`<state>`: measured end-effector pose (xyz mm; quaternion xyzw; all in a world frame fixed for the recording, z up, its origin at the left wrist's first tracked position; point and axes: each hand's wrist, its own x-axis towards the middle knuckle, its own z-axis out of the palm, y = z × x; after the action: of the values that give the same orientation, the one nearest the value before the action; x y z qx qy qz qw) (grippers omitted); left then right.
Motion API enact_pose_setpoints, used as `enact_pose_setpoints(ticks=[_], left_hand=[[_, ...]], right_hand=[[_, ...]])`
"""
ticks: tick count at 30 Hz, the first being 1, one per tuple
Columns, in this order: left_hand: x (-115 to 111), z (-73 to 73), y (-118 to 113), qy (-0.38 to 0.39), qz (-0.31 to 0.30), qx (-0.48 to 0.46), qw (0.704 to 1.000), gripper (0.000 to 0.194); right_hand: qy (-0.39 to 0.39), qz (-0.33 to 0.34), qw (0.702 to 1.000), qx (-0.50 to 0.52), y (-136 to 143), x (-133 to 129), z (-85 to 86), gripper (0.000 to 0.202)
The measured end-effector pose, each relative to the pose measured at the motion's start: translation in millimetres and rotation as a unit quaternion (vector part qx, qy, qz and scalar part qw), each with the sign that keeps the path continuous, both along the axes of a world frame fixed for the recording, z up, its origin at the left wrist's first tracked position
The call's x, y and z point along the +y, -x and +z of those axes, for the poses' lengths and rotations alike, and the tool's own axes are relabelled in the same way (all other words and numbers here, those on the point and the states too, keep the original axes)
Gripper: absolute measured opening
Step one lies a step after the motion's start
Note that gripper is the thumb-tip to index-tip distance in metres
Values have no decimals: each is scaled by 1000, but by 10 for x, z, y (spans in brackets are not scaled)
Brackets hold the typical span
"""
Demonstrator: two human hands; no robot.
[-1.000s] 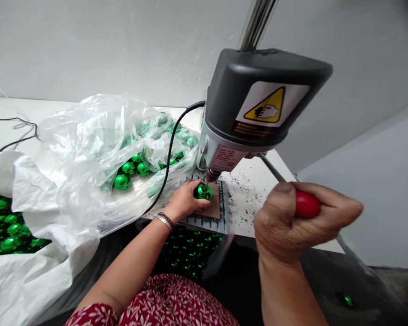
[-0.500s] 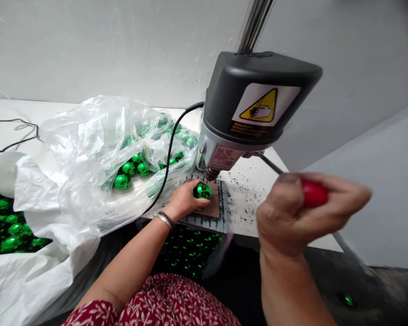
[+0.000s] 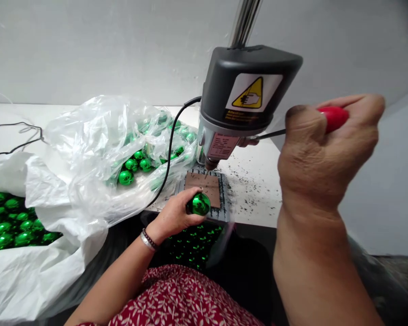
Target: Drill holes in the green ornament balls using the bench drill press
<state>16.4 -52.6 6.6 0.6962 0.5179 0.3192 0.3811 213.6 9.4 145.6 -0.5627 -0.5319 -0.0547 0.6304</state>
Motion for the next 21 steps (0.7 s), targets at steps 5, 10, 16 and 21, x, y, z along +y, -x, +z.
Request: enact_pose_setpoints(ticks=[5, 10, 16, 21], left_hand=[[-209, 83, 67, 31, -21, 15, 999, 67], [-340, 89, 130, 51, -18, 13, 998, 71], [-409, 75, 165, 53, -31, 13, 998, 72], [-388, 99, 245, 34, -32, 53, 998, 80]], right_hand=[[15, -1, 1000, -15, 18, -10, 20, 14], [14, 11, 1000, 10, 16, -44, -5, 15], [10, 17, 1000, -17, 26, -83, -2, 17], [9, 31, 999, 8, -7, -60, -28, 11]])
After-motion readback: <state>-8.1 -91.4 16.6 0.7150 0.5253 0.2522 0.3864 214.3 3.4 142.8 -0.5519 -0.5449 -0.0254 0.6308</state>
